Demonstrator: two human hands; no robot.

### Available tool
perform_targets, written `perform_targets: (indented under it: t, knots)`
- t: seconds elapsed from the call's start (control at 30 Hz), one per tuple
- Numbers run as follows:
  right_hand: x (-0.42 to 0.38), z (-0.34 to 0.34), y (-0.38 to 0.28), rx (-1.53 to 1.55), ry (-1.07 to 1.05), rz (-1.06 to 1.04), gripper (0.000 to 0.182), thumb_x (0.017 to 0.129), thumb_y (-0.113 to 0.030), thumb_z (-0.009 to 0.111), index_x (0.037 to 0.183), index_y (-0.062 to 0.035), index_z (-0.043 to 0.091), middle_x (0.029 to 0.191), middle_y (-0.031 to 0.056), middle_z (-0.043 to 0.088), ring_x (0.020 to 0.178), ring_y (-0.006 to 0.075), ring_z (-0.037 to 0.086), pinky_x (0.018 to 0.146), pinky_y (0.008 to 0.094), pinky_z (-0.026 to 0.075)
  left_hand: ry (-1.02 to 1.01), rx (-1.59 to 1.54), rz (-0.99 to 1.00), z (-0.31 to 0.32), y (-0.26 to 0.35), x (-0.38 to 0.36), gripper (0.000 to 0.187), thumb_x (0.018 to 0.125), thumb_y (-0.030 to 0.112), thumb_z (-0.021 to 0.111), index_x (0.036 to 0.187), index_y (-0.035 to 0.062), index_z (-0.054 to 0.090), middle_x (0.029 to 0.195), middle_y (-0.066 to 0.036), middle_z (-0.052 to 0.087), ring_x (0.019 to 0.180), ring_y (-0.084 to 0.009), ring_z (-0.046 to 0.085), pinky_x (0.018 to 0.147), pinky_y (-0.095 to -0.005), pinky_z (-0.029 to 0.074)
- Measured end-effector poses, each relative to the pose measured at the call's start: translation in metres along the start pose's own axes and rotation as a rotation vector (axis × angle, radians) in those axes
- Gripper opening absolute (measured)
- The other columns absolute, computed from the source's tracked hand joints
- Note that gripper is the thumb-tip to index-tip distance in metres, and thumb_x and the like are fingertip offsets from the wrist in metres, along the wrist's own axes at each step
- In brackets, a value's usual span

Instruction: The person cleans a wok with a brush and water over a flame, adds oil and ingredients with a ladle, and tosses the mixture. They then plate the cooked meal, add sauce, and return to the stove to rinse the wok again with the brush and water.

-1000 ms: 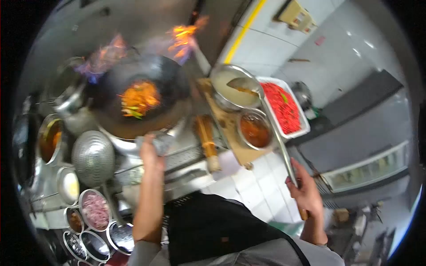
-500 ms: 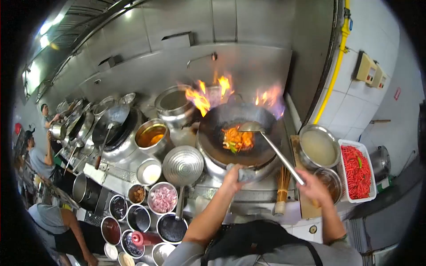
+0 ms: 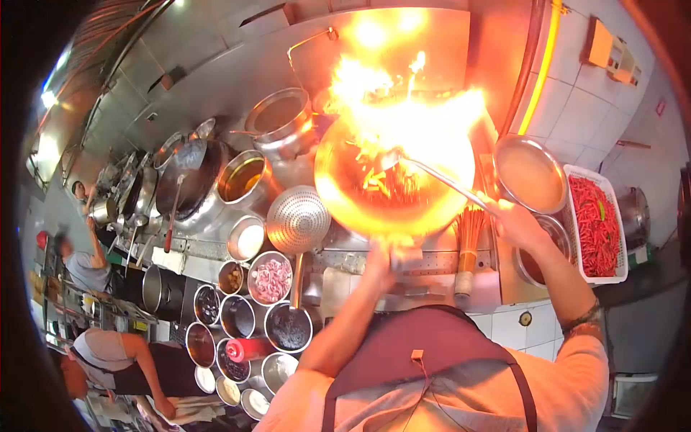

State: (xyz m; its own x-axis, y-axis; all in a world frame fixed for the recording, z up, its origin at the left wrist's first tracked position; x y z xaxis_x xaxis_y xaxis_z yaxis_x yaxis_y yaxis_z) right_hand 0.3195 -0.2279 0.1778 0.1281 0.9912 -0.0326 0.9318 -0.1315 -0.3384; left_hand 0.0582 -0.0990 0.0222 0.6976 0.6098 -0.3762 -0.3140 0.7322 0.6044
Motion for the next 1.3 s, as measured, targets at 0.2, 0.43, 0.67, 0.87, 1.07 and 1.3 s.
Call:
perform_targets:
  t: [0.2,0.43,0.67,0.87,1.07,1.3]
  knots:
    - [-0.045,-0.046,0.005,0.266,-0.073,-0.027,0.062,0.081,0.004,0.057,0.142,-0.0070,0.051,0.121,0.0195,0.063,0.103,0.0277,0.063,0.091,0.0340,0.048,0.168,-0.075,-0.111,0.037,0.037,-0.050,0.014,0.096,0.017,0.045,0.101,0.0078,0.054,0.098,-0.013,0.066,0.094,-0.0302,0.066,0.082,-0.0467,0.055]
    - [-0.051,-0.062,-0.025,0.309,-0.227,0.015,0.061,0.080,0.000,0.059,0.141,-0.0077,0.052,0.109,0.0159,0.067,0.086,0.0198,0.061,0.082,0.0323,0.049,0.026,-0.091,-0.129,0.031,0.036,0.001,0.027,0.101,0.026,0.038,0.107,0.0048,0.053,0.097,-0.016,0.065,0.088,-0.0325,0.066,0.077,-0.0528,0.053]
    - [-0.033,-0.038,-0.026,0.292,-0.167,-0.088,0.066,0.080,-0.004,0.059,0.144,-0.0169,0.049,0.101,0.0174,0.070,0.090,0.0317,0.068,0.080,0.0426,0.053,-0.258,-0.275,-0.160,0.036,0.014,0.017,0.033,0.102,0.026,0.031,0.088,0.0028,0.050,0.082,-0.013,0.054,0.077,-0.0292,0.056,0.079,-0.0490,0.050]
    - [0.014,-0.014,-0.041,-0.164,-0.029,0.151,0.068,0.080,0.002,0.054,0.144,-0.0216,0.049,0.116,0.0187,0.066,0.098,0.0403,0.064,0.090,0.0458,0.050,-0.013,-0.042,0.083,0.013,-0.002,-0.019,0.026,0.096,0.015,0.039,0.100,0.0008,0.060,0.097,-0.013,0.065,0.087,-0.0295,0.063,0.088,-0.0477,0.053]
    - [-0.029,-0.048,-0.012,0.214,-0.105,0.089,0.063,0.085,0.001,0.059,0.143,-0.0218,0.052,0.138,0.0168,0.057,0.112,0.0226,0.063,0.100,0.0368,0.046,0.140,0.444,0.257,0.030,0.033,-0.075,0.019,0.093,0.012,0.048,0.111,0.0057,0.052,0.107,-0.014,0.060,0.097,-0.0310,0.064,0.085,-0.0522,0.055]
    - [-0.029,-0.045,-0.009,0.344,-0.191,0.002,0.060,0.083,0.002,0.061,0.141,-0.0108,0.052,0.135,0.0136,0.060,0.126,0.0241,0.057,0.107,0.0338,0.043,0.200,-0.067,-0.143,0.054,0.053,-0.035,0.026,0.093,0.016,0.045,0.068,0.0084,0.049,0.071,-0.013,0.057,0.072,-0.0333,0.063,0.072,-0.0515,0.053]
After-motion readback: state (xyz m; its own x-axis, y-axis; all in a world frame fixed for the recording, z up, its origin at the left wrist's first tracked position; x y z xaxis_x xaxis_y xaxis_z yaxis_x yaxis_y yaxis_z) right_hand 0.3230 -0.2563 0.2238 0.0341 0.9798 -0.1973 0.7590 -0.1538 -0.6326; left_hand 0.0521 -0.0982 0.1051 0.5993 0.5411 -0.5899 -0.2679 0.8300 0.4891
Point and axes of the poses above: each hand's wrist, its own x-axis towards the middle knuckle, its own z-axis out of the palm, y = z × x, the point moved 6 cm from there along x, towards the middle knuckle
